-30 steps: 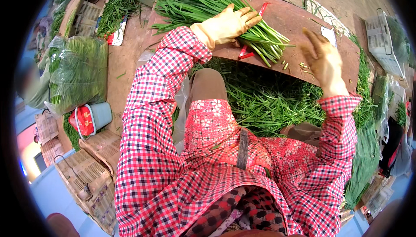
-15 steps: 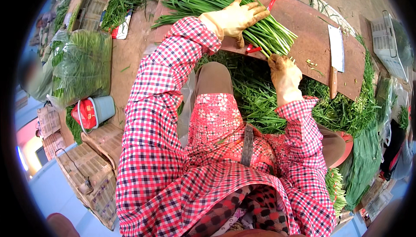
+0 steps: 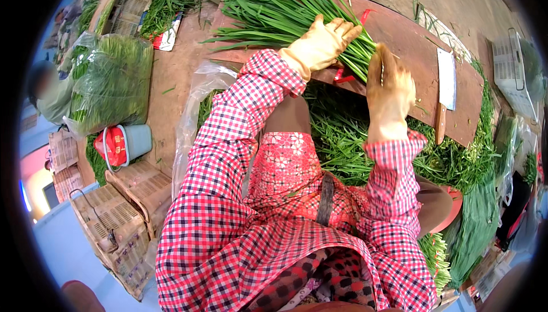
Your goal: The person gathers green onions, aligns them into bundles, and secures them with red rubber bands. The person places the finished bundles into a plastic bag.
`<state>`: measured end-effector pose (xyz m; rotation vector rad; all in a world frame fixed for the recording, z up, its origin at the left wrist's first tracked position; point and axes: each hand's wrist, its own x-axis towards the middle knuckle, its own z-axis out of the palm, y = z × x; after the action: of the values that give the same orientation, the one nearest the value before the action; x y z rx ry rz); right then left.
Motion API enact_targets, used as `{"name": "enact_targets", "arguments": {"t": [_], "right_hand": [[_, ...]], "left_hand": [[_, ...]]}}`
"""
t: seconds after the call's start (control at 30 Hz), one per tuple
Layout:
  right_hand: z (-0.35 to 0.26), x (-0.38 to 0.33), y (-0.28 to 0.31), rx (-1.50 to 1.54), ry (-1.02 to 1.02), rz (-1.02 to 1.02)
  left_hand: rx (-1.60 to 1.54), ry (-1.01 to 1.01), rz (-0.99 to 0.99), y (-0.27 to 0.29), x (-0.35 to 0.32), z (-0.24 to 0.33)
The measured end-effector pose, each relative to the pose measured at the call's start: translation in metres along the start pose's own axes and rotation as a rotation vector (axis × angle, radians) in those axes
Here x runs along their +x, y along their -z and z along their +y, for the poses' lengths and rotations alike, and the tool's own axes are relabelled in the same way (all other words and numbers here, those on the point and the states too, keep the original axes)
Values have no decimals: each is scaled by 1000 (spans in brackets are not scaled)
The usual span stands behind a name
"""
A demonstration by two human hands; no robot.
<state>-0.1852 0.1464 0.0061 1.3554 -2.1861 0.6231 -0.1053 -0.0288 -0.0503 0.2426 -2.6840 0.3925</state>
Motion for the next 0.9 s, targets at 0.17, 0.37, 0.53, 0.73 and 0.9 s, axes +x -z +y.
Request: {"name": "enact_targets", "arguments": {"t": [0.17,0.37,0.53,0.73,0.9], "right_hand": [[19,31,-85,-29,33,78],[27,15,-97,116,11,-55],[27,21,-95,189,281,0],[24,38,-101,175,274,-184],[9,31,-85,135,123,-259]], "left_hand": [[14,20,57,-1,-1,1],[94,115,-12,6,-12,17],[239,178,157,14,-18,19],[-159,62,-80,6,-19,-9],[-26,161,-310,12,-5,9]]}}
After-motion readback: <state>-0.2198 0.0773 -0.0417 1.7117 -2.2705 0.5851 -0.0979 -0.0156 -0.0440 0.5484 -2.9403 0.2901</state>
